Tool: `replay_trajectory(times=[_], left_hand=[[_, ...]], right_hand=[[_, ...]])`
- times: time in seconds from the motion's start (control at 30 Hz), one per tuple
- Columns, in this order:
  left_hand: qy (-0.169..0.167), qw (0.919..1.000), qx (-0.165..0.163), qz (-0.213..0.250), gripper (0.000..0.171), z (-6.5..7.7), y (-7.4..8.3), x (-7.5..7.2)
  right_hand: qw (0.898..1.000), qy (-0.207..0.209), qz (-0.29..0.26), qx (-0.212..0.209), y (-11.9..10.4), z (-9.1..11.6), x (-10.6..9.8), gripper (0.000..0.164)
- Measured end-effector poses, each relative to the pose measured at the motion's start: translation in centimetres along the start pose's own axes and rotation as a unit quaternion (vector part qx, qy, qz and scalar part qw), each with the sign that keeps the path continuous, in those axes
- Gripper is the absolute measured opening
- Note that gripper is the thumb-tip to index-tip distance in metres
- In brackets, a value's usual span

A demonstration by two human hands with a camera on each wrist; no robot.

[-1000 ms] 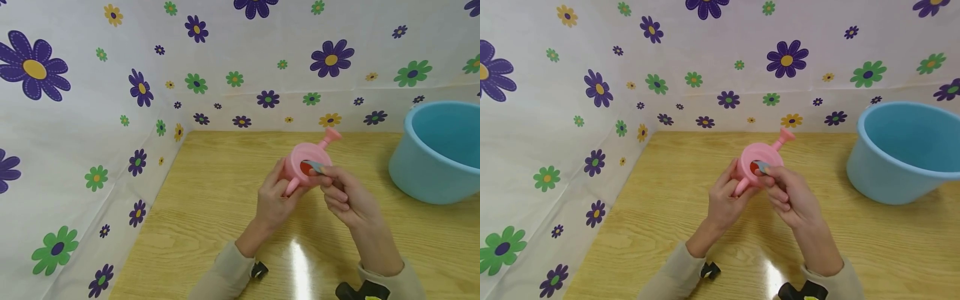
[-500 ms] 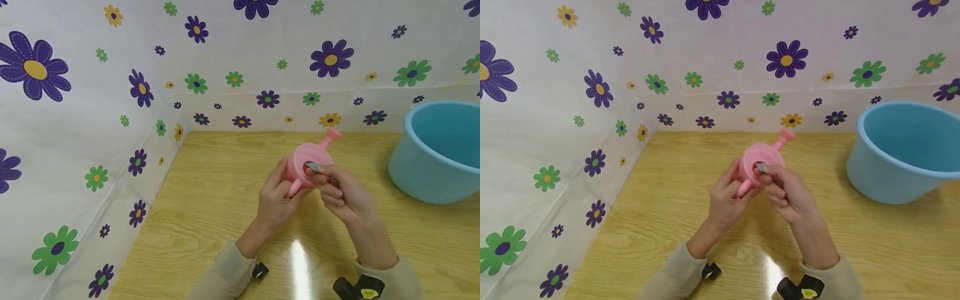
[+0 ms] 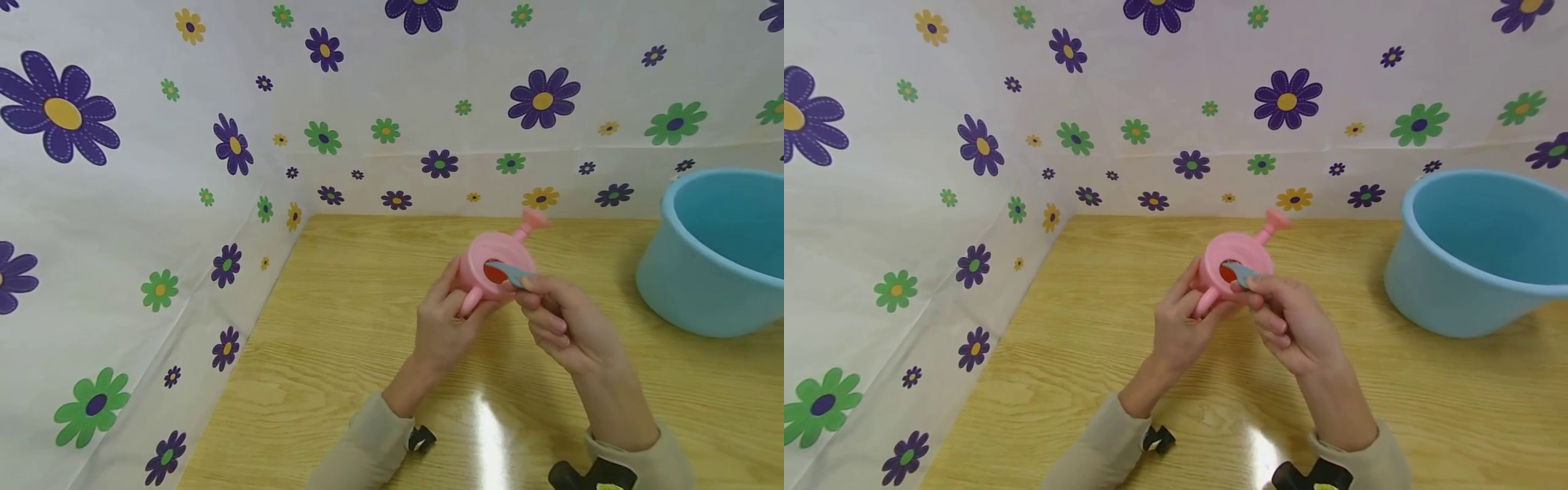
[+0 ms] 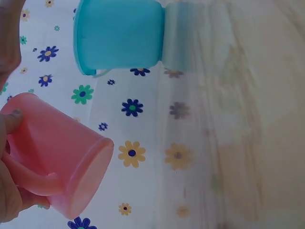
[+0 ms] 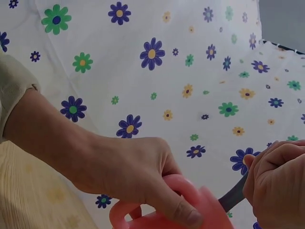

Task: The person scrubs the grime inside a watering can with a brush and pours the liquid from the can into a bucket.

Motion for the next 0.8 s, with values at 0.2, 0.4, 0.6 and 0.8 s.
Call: replay_trajectory(times=[0.2, 0.4, 0.6, 0.8], left_hand=[[0.004, 0.9996, 0.027, -0.008, 0.033, -0.10, 0.60, 0.01], [0.001, 0.9983, 0.050, -0.032, 0.039, -0.22, 0.78, 0.00], [0.010, 0.9975, 0.059, -0.038, 0.046, -0.12, 0.62, -0.07], [0.008, 0.9981, 0.052, -0.033, 0.049, -0.20, 0.41, -0.28]], right_hand=[[0.999, 0.028, 0.041, 0.006, -0.11, -0.26, -0.32, 0.036], [0.995, 0.036, 0.097, -0.012, -0.28, 0.33, -0.02, 0.036], [0.995, 0.039, 0.092, 0.004, 0.08, -0.15, -0.34, 0.038], [0.997, 0.020, 0.079, -0.010, 0.00, 0.07, 0.12, 0.037]])
Point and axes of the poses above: each hand's wrist, its own z-axis away from the middle knuckle, its own x-axis out of the palm, y = z × x, the point moved 5 cm from there along -z, towards the middle knuckle, and after that the axes turned 3 degrees about z, right-handed, at the moved point
